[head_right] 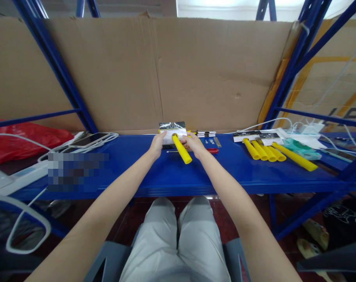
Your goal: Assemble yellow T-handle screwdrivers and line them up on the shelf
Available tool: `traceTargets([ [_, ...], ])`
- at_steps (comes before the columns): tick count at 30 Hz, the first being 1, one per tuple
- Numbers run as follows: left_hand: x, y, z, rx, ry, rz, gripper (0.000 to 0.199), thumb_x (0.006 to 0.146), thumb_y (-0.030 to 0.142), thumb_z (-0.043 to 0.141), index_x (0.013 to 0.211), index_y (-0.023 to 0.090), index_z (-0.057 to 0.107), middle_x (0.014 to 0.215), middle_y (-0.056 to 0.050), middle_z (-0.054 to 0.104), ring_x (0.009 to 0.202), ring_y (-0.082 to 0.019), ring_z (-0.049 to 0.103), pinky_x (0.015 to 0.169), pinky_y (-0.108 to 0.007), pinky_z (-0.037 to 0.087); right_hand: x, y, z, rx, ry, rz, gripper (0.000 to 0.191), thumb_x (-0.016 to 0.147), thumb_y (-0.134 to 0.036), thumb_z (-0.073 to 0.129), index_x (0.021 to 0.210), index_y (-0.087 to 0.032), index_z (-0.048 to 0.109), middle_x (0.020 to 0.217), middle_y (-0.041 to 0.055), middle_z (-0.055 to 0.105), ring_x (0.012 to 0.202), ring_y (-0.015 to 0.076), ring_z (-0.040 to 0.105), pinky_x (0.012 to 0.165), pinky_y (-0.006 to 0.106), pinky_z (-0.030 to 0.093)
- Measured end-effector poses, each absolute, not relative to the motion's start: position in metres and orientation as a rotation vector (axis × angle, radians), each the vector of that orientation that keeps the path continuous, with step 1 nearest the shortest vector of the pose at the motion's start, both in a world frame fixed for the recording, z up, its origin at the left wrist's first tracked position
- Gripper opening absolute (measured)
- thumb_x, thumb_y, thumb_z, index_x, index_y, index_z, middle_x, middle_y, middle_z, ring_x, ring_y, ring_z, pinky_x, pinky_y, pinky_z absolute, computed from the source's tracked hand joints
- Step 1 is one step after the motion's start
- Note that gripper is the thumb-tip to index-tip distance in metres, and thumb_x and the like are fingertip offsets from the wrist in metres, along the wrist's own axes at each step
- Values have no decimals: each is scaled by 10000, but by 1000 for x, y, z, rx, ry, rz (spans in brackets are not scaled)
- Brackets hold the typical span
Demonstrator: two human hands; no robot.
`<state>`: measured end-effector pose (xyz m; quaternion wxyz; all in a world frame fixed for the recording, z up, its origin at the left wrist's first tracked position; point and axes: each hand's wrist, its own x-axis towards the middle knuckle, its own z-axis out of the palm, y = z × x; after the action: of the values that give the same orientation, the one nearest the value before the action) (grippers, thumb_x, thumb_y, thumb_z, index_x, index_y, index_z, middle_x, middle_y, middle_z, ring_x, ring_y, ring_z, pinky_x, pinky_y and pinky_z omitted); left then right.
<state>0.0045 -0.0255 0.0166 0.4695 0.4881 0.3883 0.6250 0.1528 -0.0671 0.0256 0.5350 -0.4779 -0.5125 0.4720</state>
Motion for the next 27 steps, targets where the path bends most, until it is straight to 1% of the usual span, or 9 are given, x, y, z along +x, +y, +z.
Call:
traceTargets([
  [2,4,-26,16,1184,943,1538,227,779,318,607,805,110,694,896,-83,737,945,-245,662,851,-338,489,156,-68,28,-1090,-1190,1201,38,850,-249,483,871,-222,500,680,-26,617,485,90,496,512,209,408],
  [5,4,-27,16,1169,890,1541,277,780,370,616,843,113,698,935,-94,736,961,-247,664,864,-337,489,160,-69,31,-1017,-1136,1311,135,882,-252,435,766,-205,483,618,-21,597,476,91,483,524,213,411],
  [7,4,-28,18,1144,848,1520,330,793,412,606,895,111,695,961,-105,733,965,-243,667,860,-329,495,161,-70,34,-979,-1101,1360,177,886,-229,438,716,-198,476,545,-42,545,433,81,437,495,205,381],
  [9,4,-29,20,1088,823,1500,361,815,429,583,940,106,686,973,-114,729,950,-230,674,840,-312,507,161,-72,35,-956,-1080,1383,180,876,-190,465,696,-193,471,497,-62,504,399,68,398,456,194,340],
  [12,4,-29,23,950,780,1518,346,833,413,568,977,115,670,951,-100,730,887,-204,689,796,-289,524,159,-75,37,-955,-1075,1399,156,863,-142,488,714,-186,493,481,-69,504,388,61,405,436,182,328],
  [16,2,-25,25,722,658,1551,288,784,363,635,964,140,659,857,-66,725,769,-189,697,734,-284,542,158,-77,37,-985,-1102,1420,109,869,-140,494,779,-183,540,519,-49,568,406,74,461,466,202,403],
  [18,0,-22,25,632,620,1548,266,774,341,640,952,143,654,822,-59,718,738,-190,695,712,-285,545,158,-77,35,-1003,-1140,1422,96,871,-144,504,799,-177,558,546,-37,597,422,76,487,487,209,431],
  [23,-4,-22,27,571,616,1534,284,788,336,612,977,127,648,844,-80,713,750,-207,694,701,-299,548,159,-74,30,-1018,-1212,1382,42,861,-182,565,819,-183,569,593,-27,627,454,80,534,503,206,442],
  [27,-3,-27,30,534,590,1589,307,800,365,608,1027,161,639,857,-56,706,761,-198,691,702,-296,549,160,-72,28,-997,-1240,1375,57,857,-203,584,807,-188,561,619,-29,629,462,74,526,507,204,435],
])
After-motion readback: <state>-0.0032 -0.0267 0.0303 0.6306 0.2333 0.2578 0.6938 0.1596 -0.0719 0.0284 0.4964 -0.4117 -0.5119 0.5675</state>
